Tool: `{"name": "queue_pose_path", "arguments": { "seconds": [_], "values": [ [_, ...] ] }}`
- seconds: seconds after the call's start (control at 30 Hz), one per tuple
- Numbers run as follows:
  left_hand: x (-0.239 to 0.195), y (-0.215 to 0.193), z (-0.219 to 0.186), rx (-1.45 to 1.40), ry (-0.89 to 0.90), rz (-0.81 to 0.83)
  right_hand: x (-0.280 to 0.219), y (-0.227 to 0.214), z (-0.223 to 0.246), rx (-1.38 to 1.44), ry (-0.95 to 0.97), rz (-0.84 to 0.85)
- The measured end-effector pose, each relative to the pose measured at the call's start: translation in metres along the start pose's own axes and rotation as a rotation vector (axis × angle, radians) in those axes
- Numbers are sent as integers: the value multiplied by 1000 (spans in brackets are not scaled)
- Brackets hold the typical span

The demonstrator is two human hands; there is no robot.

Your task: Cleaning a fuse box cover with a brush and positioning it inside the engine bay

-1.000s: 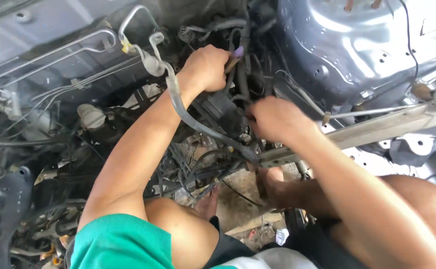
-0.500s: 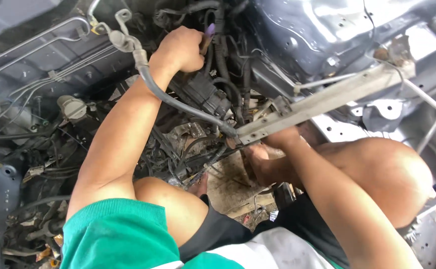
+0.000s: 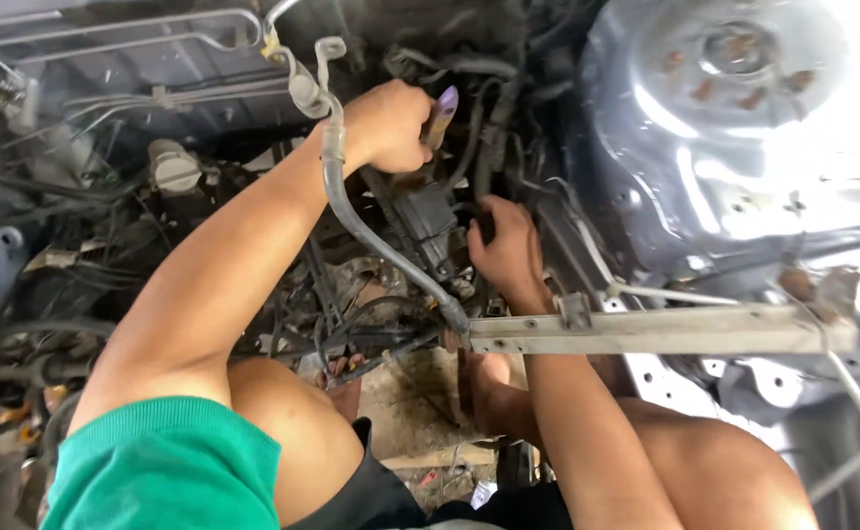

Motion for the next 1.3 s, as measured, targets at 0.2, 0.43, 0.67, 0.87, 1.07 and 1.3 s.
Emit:
{"name": "queue_pose_path", "arguments": {
  "seconds": [0.2, 0.43, 0.67, 0.87, 1.07, 1.3],
  "values": [
    [4, -5, -3, 11, -1, 73, 22, 36, -28, 393, 323, 270],
    [16, -10, -14, 78, 107, -14, 36, 62, -51, 516, 738, 564],
    [24, -21, -17, -6, 103, 5, 33, 71, -30, 789, 873, 636],
    [36, -12, -20, 46, 56, 91, 31, 74, -33, 883, 874, 629],
    [46, 3, -40, -142, 234, 19, 33, 72, -40, 869, 700, 568],
    [36, -21, -46, -139, 163, -187, 31, 77, -37, 820, 809, 667]
  ]
}}
Point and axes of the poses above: each hand's wrist, its own x-axis towards the middle knuckle, its own y-axis out of the palm, z = x × y, the point moved 6 cm from there along x, towards the middle knuckle, and after that the axes turned 3 degrees about y, right-handed, at the moved point
